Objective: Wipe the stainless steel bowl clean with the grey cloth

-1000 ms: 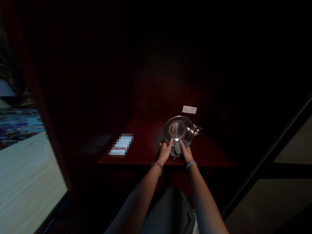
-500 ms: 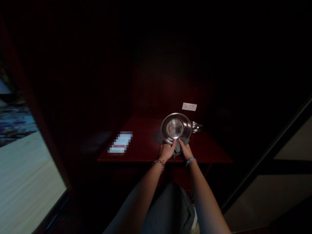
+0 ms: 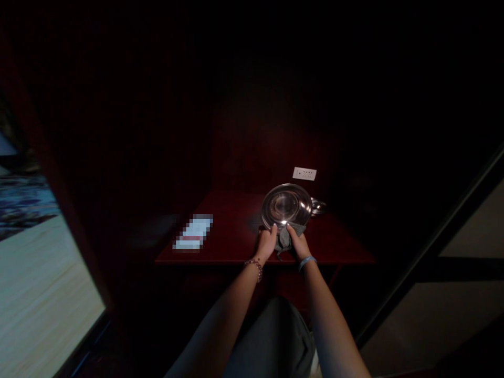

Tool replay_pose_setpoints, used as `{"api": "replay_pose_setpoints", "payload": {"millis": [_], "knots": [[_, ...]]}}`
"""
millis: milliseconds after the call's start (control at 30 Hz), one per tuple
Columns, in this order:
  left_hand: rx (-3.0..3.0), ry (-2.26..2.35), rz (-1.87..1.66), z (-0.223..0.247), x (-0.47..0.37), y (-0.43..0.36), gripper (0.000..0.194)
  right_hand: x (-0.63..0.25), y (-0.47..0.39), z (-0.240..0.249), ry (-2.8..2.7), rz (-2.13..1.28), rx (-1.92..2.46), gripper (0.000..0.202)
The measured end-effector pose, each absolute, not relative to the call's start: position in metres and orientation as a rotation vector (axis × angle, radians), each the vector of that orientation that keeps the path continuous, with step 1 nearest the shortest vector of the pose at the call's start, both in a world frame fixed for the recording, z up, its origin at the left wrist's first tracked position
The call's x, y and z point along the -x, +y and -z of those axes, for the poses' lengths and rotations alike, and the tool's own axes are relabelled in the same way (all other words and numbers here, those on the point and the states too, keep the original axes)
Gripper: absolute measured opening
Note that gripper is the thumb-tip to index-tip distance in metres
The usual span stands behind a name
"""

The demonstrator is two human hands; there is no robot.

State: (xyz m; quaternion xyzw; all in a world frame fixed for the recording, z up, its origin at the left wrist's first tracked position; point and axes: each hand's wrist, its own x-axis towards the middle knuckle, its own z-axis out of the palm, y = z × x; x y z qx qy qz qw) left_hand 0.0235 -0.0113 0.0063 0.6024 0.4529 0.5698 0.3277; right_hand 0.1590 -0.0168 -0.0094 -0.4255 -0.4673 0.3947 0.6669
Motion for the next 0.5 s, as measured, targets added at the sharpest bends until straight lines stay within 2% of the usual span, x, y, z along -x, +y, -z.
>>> {"api": "replay_pose_setpoints", "payload": {"millis": [233, 400, 500], "knots": [[-1.286, 1.077, -1.627, -0.0107, -0.0165, -0.0122, 0.055, -0.1577, -0.0154, 0.0117, -1.079, -0.912, 0.959, 0.055], [-1.280, 0.922, -1.653, -0.0128, -0.0175, -0.0132, 0.048, -0.1583, -0.0172, 0.0083, -1.062, -0.843, 0.982, 0.056], [-1.168, 0.999, -1.620, -0.0108, -0.0156, -0.0105, 0.044, -0.1603, -0.0185, 0.0039, -0.969, -0.770, 1.005, 0.058]]}}
